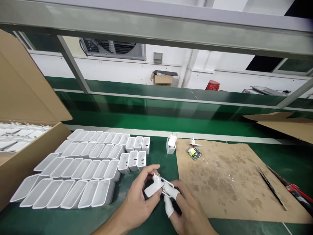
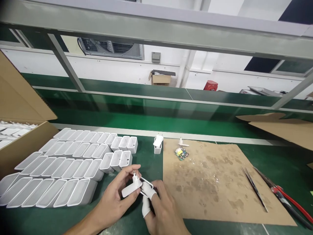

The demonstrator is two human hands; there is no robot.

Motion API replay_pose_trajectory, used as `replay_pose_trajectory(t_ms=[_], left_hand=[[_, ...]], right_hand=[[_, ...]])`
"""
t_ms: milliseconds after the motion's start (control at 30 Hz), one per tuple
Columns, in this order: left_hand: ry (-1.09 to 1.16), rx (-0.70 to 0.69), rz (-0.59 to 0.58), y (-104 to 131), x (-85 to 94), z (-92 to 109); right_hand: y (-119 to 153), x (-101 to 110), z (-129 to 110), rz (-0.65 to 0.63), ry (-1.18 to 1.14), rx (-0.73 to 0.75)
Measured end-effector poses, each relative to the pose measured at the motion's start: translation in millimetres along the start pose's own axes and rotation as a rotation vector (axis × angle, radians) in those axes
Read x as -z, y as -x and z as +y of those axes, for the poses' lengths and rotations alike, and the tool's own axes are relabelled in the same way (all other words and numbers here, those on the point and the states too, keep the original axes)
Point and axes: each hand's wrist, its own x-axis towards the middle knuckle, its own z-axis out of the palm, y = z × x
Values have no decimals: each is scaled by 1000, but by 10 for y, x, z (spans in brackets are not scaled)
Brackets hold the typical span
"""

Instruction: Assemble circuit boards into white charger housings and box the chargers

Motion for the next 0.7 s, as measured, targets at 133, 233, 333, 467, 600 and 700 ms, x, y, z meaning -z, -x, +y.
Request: replay_pose_trajectory(t_ms=[133, 233, 333, 467, 600, 700], left_hand=[[-21, 31, -3, -18, 4, -2], [-31, 47, 17, -18, 9, -9], [3, 8, 33, 14, 3, -33], [-101, -187, 14, 79, -48, -56], [-258, -346, 74, 123, -101, -29], [-256, -399, 113, 136, -100, -17]], right_hand=[[63, -103, 33, 72, 23, -18], [102, -150, 69, 49, 4, -22], [74, -136, 72, 72, -283, -206], [-30, -93, -13, 137, -1071, -787], [-99, -43, -144, 200, -1475, -997], [-132, 5, -219, 210, -1523, -1019]])
